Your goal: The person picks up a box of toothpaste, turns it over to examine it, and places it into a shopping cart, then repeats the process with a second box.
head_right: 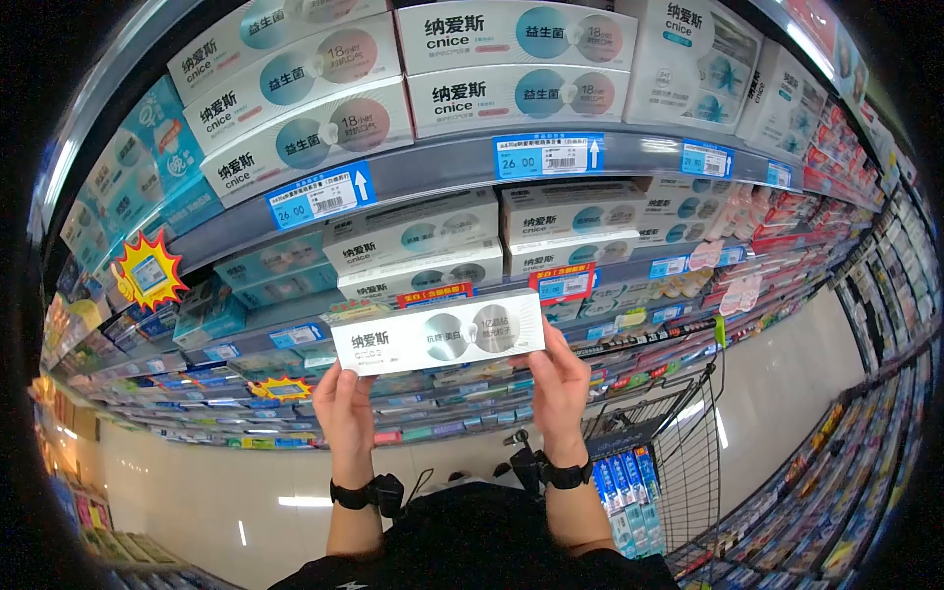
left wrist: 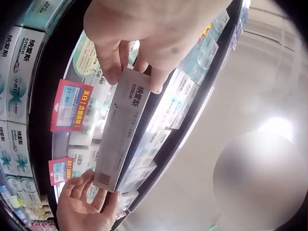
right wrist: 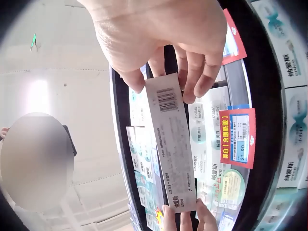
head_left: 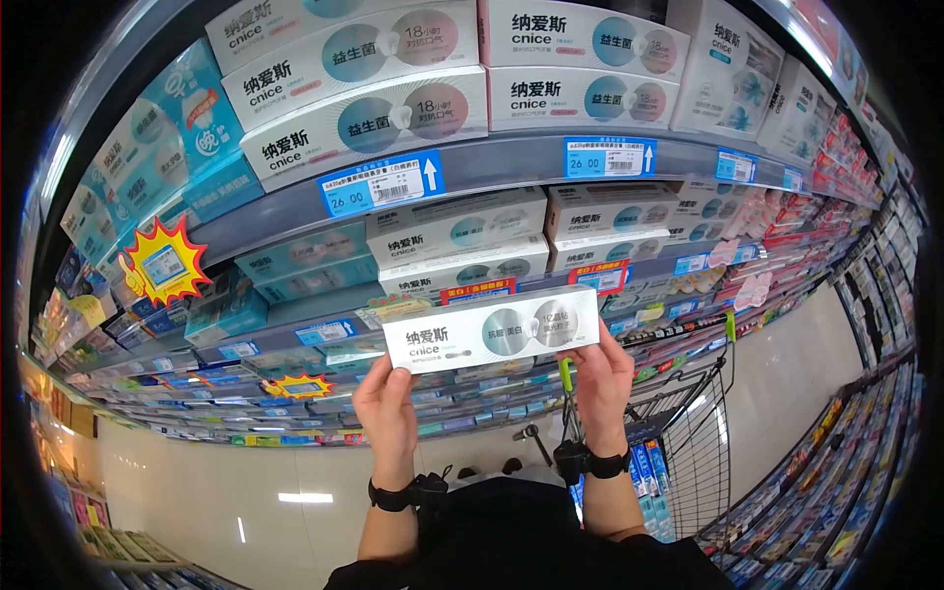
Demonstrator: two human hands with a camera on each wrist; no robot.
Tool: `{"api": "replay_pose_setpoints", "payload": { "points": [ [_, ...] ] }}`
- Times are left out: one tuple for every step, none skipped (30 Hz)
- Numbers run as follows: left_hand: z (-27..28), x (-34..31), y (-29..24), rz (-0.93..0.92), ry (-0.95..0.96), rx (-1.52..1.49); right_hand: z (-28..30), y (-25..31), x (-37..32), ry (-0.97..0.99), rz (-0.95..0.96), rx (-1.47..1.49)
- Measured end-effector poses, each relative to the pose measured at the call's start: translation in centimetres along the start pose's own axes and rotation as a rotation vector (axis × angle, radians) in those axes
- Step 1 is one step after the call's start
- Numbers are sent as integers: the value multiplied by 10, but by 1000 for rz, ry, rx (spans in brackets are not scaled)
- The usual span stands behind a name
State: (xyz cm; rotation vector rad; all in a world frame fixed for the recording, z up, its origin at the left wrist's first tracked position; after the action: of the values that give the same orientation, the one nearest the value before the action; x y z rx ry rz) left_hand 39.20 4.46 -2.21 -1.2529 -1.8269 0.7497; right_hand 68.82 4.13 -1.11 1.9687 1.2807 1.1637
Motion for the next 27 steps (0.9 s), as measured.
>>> {"api": "replay_pose_setpoints", "payload": {
  "points": [
    [1,0,0,0,-4,1,2,-1,0,-8,16,37],
    [3,0,0,8,-9,-6,5,-2,1,-16,33,74],
    [4,0,1,15,-13,-13,7,-4,0,-14,32,75],
    [6,0,1,13,-15,-12,10,-5,0,-10,45,80],
    [8,0,3,21,-11,-41,10,-5,0,-6,59,85],
    [8,-1,4,30,-8,-70,7,-3,1,-4,58,86],
    [8,-1,4,29,-11,-70,2,-2,2,-17,34,125],
    [5,-2,3,11,-8,-58,0,-2,3,-30,10,163],
    [3,-3,2,-6,-6,-46,0,-2,3,-29,8,163],
    [3,-4,3,-6,-9,-46,-7,-7,4,35,-47,279],
    [4,-4,5,7,-10,-38,-14,-11,3,99,-103,395],
    [5,-5,7,20,-11,-29,-14,-11,2,100,-106,396],
    [5,-5,7,21,-12,-28,-19,-12,1,133,-151,354],
    [8,-5,6,19,-33,-24,-22,-14,-1,166,-194,311],
    [10,-4,5,19,-53,-20,-21,-14,0,163,-193,311],
    [9,-4,5,23,-50,-20,-22,-16,0,178,-220,263],
    [10,-4,4,29,-72,-44,-23,-18,0,194,-246,213],
    [11,-3,4,33,-94,-69,-22,-18,1,191,-242,210],
    [11,-2,5,34,-91,-71,-26,-18,1,214,-243,250],
    [12,-1,4,36,-93,-65,-30,-18,0,238,-245,291],
    [13,-1,4,37,-95,-58,-32,-19,0,237,-245,291],
    [12,-1,4,38,-95,-58,-30,-21,-1,196,-248,222],
    [10,-1,2,33,-85,-49,-27,-23,-1,155,-250,153],
    [9,-2,1,29,-73,-40,-29,-24,-1,153,-249,153],
    [9,-2,2,31,-71,-40,-27,-26,-1,110,-263,170],
    [9,-2,1,22,-64,-15,-25,-28,-1,69,-278,187],
    [9,-1,-1,11,-56,10,-25,-29,-1,70,-276,188]
  ]
}}
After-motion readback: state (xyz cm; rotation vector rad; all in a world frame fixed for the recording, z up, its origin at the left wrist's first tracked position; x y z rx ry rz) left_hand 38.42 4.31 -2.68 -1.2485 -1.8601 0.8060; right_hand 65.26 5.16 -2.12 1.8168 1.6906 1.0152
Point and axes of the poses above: each hand's wrist, its own x-axis towards the middle knuckle, its own z-axis out of the back of the hand, y = z × x, the point moved 9 cm from there along x, towards the middle knuckle, and after that the axes turned 2 degrees about y, right-handed, at the moved point
